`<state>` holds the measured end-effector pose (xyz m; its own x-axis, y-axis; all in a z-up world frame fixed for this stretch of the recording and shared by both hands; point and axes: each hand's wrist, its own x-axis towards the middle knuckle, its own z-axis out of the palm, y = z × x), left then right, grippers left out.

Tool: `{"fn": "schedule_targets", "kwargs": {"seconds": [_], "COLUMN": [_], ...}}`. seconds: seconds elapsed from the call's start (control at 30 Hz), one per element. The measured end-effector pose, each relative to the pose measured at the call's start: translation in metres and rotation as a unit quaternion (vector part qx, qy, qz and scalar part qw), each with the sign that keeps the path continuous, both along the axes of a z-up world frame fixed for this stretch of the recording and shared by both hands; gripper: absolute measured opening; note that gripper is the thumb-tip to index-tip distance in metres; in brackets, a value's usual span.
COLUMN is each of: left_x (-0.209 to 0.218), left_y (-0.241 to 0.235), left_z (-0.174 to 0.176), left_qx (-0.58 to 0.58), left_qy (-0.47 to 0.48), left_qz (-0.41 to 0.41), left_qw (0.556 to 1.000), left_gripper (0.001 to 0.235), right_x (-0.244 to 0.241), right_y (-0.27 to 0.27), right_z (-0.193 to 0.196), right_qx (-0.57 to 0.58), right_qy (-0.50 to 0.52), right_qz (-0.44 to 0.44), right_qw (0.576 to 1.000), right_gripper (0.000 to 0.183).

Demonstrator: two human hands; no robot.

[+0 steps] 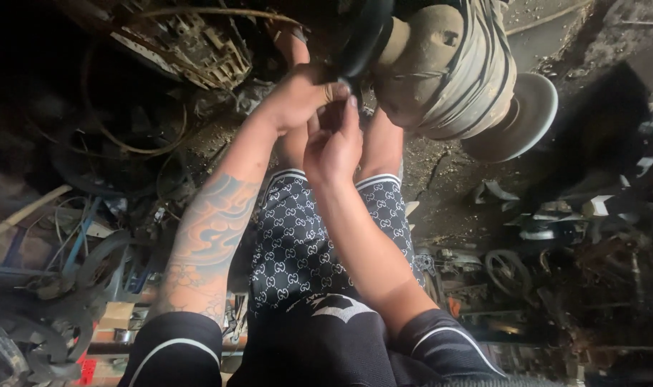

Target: Inspecting and polishing motorcycle engine components using a bench grinder.

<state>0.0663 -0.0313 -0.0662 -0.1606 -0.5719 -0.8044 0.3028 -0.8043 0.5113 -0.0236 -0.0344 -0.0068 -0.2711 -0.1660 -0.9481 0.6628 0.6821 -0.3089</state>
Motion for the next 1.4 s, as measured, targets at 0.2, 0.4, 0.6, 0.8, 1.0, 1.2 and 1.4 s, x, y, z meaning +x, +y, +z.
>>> {"fn": "schedule_targets", "kwargs": {"seconds": [0.2, 0.4, 0.6, 0.8, 1.0, 1.2, 1.4], "left_x": [0.003, 0.01, 0.012, -0.026, -0.025, -0.027, -0.018], "left_y": [0.018, 0.048, 0.04, 0.056, 0.019, 0.022, 0.005], "left_z": [0.001, 0.068, 0.076, 0.024, 0.04, 0.033, 0.044], "left_qx": [-0.104, -0.167, -0.282, -0.264, -0.231, -0.182, -0.14], "left_qy": [-0.054, -0.104, -0.179, -0.213, -0.186, -0.223, -0.295], "left_qz": [-0.014, -0.067, -0.178, -0.007, 0.108, 0.062, -0.019], "left_qw": [0.993, 0.978, 0.926, 0.94, 0.949, 0.956, 0.945], "left_gripper": [0.043, 0.046, 0.064, 0.059, 0.048, 0.054, 0.028], "right_x": [-0.025, -0.071, -0.094, -0.056, -0.052, -0.077, -0.068], "right_y": [0.03, 0.057, 0.035, -0.009, -0.003, 0.038, 0.039], "right_z": [-0.019, -0.005, -0.015, -0.002, -0.023, -0.08, -0.079], "right_qx": [-0.022, 0.043, -0.137, 0.089, 0.083, 0.034, 0.038], "right_qy": [-0.071, -0.06, -0.128, -0.243, -0.284, -0.391, -0.389], "right_qz": [0.004, 0.125, 0.348, 0.123, -0.113, -0.099, -0.066], "right_qw": [0.997, 0.989, 0.918, 0.958, 0.948, 0.914, 0.918], "right_gripper": [0.035, 0.033, 0.051, 0.036, 0.028, 0.037, 0.037]}}
